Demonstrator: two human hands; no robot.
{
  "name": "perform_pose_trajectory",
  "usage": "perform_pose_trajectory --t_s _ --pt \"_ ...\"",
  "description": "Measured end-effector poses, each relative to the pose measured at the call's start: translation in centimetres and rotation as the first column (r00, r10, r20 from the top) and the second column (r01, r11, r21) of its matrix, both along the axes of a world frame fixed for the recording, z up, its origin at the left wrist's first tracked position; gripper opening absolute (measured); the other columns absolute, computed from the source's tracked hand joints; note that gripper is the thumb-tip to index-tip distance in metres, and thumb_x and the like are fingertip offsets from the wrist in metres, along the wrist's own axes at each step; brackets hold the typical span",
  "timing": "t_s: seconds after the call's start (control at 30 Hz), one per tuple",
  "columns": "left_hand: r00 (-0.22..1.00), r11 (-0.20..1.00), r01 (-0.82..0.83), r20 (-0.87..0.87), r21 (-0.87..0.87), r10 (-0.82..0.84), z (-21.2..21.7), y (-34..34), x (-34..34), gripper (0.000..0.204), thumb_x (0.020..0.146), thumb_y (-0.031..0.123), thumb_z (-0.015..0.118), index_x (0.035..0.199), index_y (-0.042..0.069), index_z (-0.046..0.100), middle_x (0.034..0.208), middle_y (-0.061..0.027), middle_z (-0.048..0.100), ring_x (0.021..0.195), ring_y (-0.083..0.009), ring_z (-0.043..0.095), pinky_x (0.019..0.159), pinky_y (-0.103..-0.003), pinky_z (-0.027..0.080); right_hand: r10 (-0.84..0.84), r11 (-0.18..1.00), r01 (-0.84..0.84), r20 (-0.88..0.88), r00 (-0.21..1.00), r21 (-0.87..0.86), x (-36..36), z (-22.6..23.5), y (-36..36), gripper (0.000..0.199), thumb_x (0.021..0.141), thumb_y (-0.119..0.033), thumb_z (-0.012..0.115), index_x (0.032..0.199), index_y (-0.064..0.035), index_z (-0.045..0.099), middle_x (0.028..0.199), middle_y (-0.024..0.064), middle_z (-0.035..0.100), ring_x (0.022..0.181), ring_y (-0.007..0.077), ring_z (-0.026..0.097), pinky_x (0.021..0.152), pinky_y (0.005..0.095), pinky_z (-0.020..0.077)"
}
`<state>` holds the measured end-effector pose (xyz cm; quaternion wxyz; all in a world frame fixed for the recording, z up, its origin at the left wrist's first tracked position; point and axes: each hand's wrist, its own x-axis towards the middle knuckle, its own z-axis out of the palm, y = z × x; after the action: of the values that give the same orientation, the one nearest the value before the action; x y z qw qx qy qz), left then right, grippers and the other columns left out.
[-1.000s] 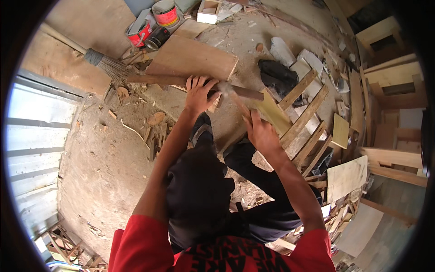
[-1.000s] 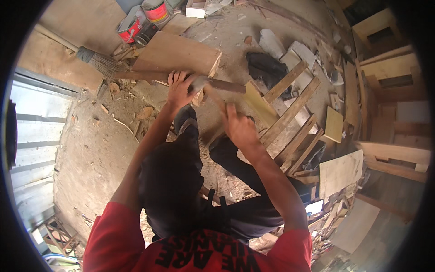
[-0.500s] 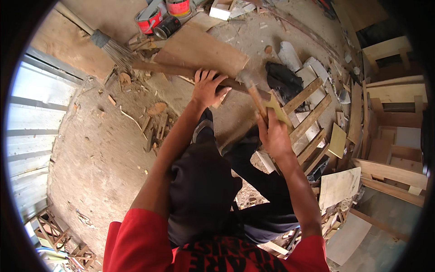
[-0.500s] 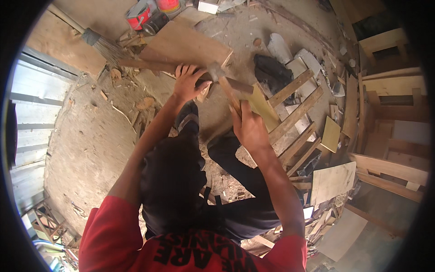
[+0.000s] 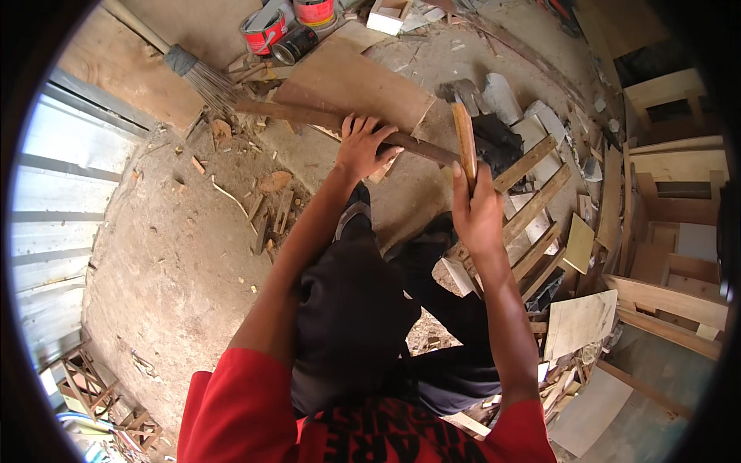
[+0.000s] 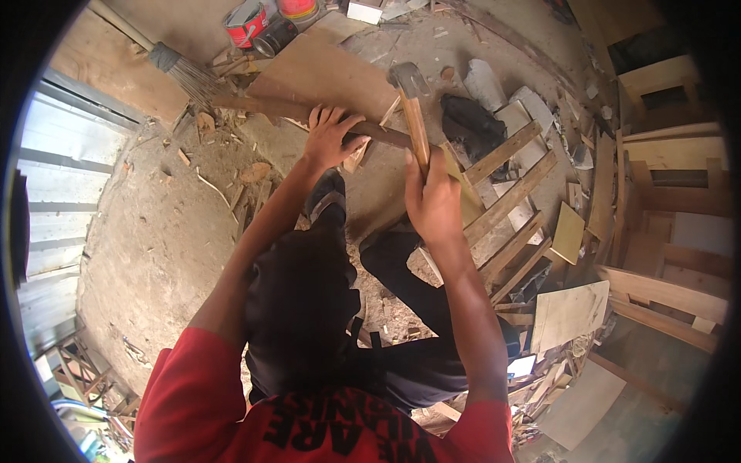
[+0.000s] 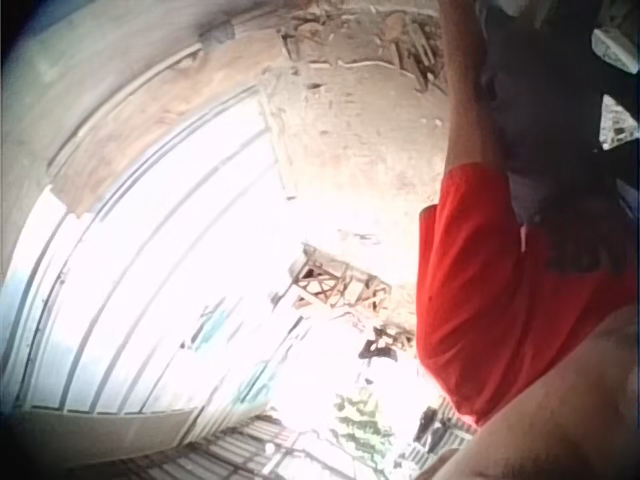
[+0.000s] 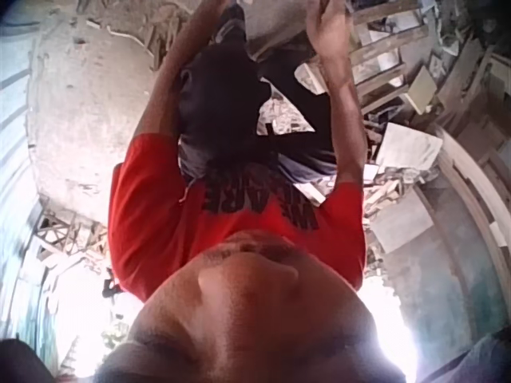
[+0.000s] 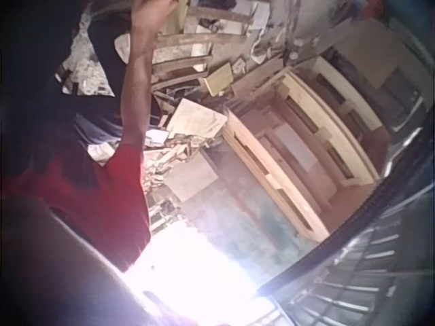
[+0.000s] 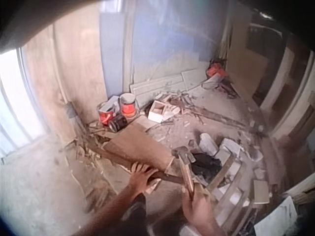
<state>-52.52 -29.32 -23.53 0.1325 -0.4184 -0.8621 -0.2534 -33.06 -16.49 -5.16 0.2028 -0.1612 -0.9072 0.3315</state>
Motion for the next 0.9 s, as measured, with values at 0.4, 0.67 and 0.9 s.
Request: perform_pose_trajectory --t_s 0.4,0.67,0.9 --pt "1.000 1.000 -0.012 0.010 -0.006 0.012 0.0 0.2 0.1 0.049 0.089 0.057 0.061 0.123 0.021 0.066 0.123 -0.0091 0.054 0.123 -0.0281 0.044 0.114 -0.053 0.019 0.108 0.987 -0.132 0.220 0.970 0.097 -1.3 1.0 1.2 0.037 0.099 -0.033 0.055 0.116 -0.0012 0.048 0.071 0.0288 0.064 0.074 0.0512 0.064 0.060 0.0579 0.0517" --pt "1.000 1.000 0.005 -0.010 0.001 -0.005 0.1 0.0 -0.2 0.048 0.090 0.055 0.061 0.123 0.022 0.066 0.124 -0.0092 0.054 0.126 -0.0274 0.043 0.112 -0.052 0.021 0.102 0.983 -0.145 0.326 0.940 0.109 -0.4 0.2 3.3 0.026 0.098 -0.022 0.058 0.107 0.0011 0.049 0.072 0.0297 0.063 0.074 0.0507 0.064 0.059 0.0551 0.0513" --pt "0.999 0.999 0.043 0.025 0.004 -0.043 0.3 0.5 -0.4 0.048 0.090 0.056 0.060 0.123 0.021 0.066 0.125 -0.0089 0.054 0.125 -0.0268 0.042 0.112 -0.051 0.021 0.109 0.966 -0.180 0.339 0.934 0.186 -0.2 -3.0 4.8 0.024 0.098 -0.021 0.059 0.101 0.0016 0.050 0.070 0.0304 0.061 0.074 0.0502 0.063 0.057 0.0524 0.0487"
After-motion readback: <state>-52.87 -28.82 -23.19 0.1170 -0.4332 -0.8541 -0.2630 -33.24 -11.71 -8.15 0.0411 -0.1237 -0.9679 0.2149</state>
